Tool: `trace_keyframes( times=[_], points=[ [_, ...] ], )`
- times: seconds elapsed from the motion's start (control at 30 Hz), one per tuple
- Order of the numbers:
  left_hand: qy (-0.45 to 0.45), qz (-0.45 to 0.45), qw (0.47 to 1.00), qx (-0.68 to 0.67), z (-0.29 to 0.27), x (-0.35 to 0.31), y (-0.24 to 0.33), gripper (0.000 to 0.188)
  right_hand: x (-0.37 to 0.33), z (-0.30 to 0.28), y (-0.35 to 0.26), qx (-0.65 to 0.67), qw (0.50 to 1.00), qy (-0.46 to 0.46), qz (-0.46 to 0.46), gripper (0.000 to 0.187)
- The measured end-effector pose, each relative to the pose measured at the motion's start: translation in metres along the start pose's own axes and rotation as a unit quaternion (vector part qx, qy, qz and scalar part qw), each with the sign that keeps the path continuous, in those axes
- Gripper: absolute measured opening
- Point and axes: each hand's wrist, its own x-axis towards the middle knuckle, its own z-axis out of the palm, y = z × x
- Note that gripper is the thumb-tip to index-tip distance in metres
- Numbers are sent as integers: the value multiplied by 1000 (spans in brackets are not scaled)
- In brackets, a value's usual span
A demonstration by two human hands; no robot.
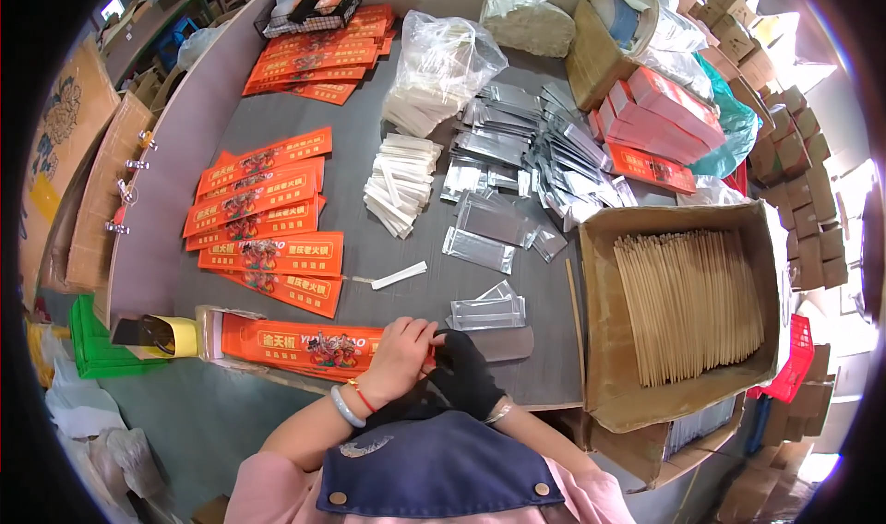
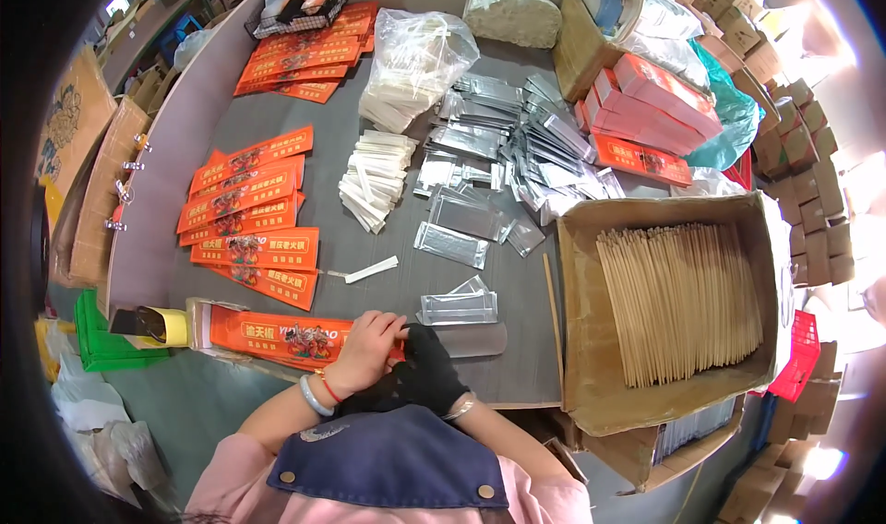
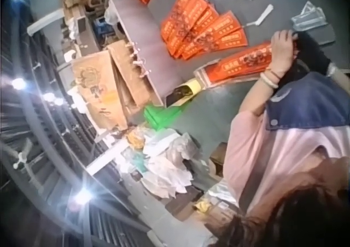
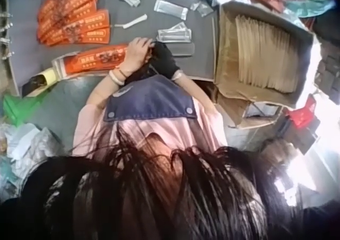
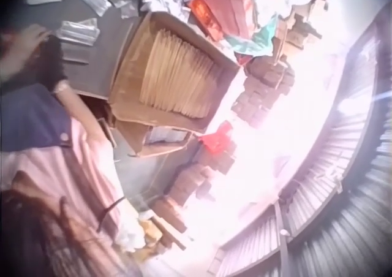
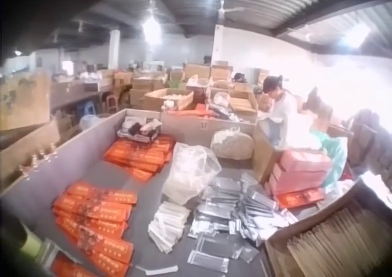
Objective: Inserting pairs of chopsticks into plastic sleeves and then into red retail boxes.
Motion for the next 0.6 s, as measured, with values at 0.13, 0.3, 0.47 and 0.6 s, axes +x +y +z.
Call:
trace_keyframes(
  times=[0.13,0.3,0.47,0.6],
  points=[
    [-57,39,998,-11,-22,6,6,53,-9,-38,-1,-105,992,61,-24,52],
    [-193,125,973,33,-95,37,10,22,-5,-63,-21,-417,906,-32,-61,63],
    [139,-35,946,292,-128,28,-58,35,-12,-89,-25,-434,899,61,-22,61],
    [76,-213,973,49,-30,-36,-18,91,-15,-78,-35,-470,882,23,-24,63]
  ],
)
